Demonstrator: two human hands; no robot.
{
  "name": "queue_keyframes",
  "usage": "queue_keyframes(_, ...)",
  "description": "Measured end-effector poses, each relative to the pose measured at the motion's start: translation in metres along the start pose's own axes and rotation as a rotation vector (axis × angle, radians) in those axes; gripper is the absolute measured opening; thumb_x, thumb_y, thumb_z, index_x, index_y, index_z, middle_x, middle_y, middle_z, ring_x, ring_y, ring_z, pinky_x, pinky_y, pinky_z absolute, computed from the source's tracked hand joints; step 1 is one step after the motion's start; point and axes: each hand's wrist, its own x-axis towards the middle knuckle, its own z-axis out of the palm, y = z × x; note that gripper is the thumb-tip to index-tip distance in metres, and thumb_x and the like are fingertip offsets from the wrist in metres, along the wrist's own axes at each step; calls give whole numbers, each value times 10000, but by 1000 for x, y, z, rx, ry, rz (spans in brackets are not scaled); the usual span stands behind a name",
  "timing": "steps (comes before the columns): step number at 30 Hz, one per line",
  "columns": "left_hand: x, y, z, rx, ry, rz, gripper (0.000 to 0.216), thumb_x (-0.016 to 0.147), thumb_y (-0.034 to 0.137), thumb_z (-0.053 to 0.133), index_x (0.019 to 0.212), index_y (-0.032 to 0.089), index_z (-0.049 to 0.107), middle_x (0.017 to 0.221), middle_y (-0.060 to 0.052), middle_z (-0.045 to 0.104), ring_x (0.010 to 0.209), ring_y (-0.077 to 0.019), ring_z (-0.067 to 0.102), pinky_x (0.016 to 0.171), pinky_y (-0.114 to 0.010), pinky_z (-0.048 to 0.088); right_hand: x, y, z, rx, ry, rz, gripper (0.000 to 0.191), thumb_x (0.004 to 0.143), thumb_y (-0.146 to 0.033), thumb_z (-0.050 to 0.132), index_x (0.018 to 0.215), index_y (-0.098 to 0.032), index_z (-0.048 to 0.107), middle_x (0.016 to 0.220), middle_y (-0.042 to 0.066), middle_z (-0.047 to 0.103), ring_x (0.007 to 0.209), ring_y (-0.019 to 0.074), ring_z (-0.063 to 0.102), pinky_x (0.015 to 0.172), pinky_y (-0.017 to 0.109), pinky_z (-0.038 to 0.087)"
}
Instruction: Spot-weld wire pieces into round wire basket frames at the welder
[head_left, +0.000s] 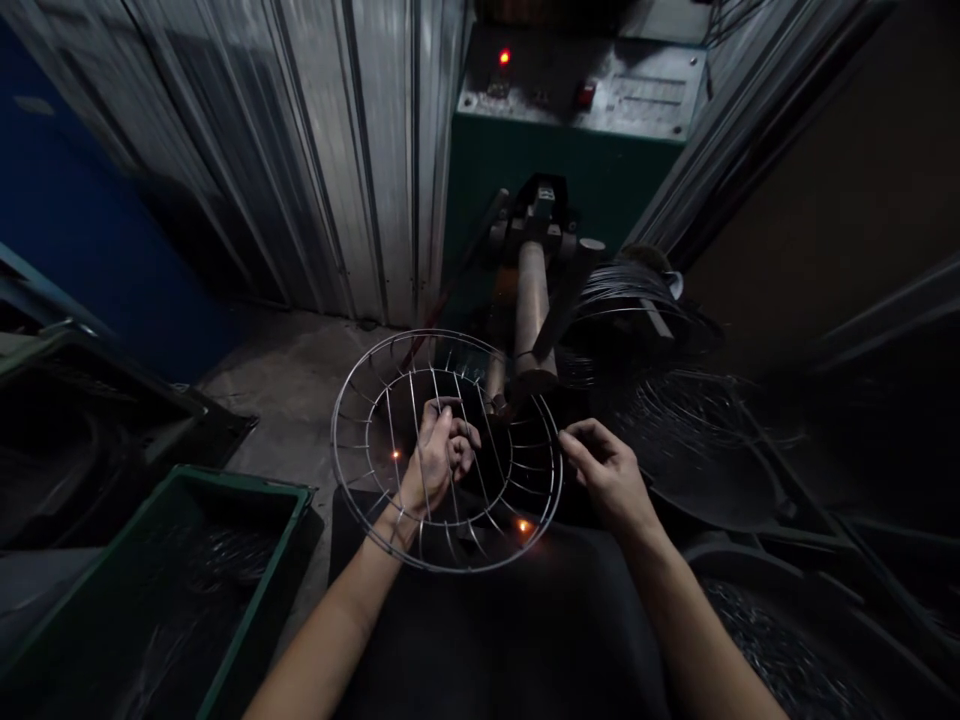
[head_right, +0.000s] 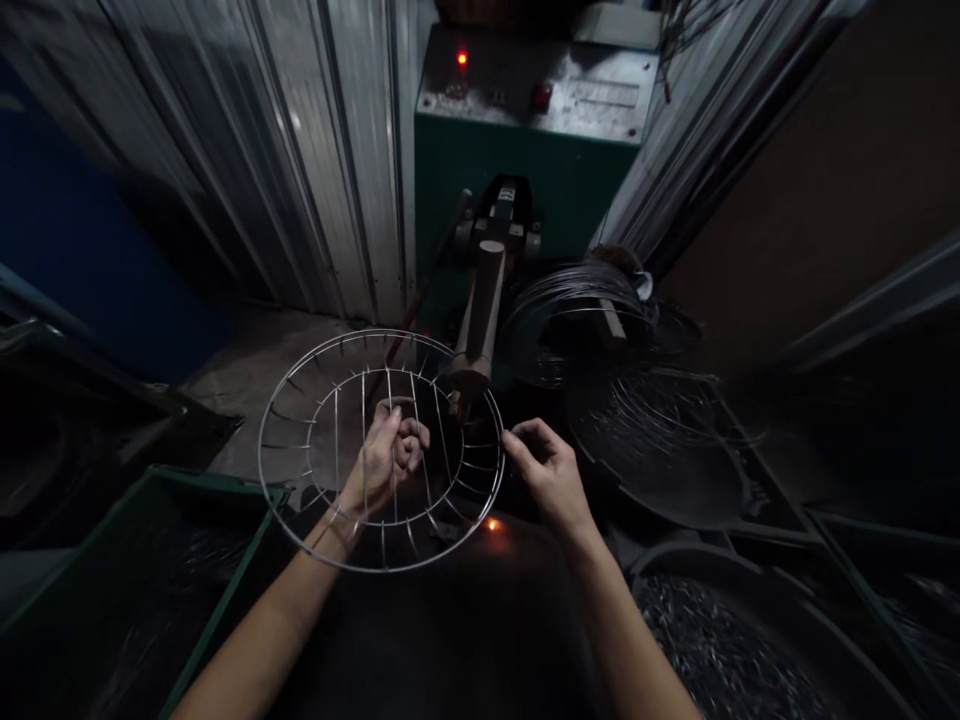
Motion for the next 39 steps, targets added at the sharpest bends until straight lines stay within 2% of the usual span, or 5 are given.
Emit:
queue_keyframes(9,4,-3,4,-9,49,32,289,892,493,432,1047,252,391,617,43,574,352,-54,437,307,-98,255,12,-18,4,-115,-13,-34,345,693,-507,701,688,-195,554,575,-50,468,481,73,349,445,227,290)
queue_keyframes(17,1,-10,4,-67,81,33,264,895,473,457,1035,256,405,632,40,585,360,-46,439,340,-107,269,5,-21,4,-10,-40,30,380,642,-531,729,701,-191,569,592,-36,504,506,86,411,448,222,317)
queue_keyframes(25,6,-14,12,-10,206,182,220,928,447,381,1017,246,366,631,62,567,363,-44,434,317,-95,245,19,-27,5,-41,-55,91,440,593,-588,738,707,-194,577,546,-60,493,438,72,370,408,225,292)
queue_keyframes(35,14,-15,12,-71,204,176,268,901,498,418,998,254,361,614,68,561,364,-50,432,342,-115,258,29,-25,9,10,-39,76,436,584,-567,753,697,-183,580,567,-38,502,472,80,391,404,216,292)
queue_keyframes(39,17,-16,4,-134,134,106,320,870,544,455,952,250,357,638,50,590,395,-61,468,370,-124,291,23,-26,7,13,-35,68,413,599,-535,760,739,-185,591,590,-43,506,504,77,405,424,205,281)
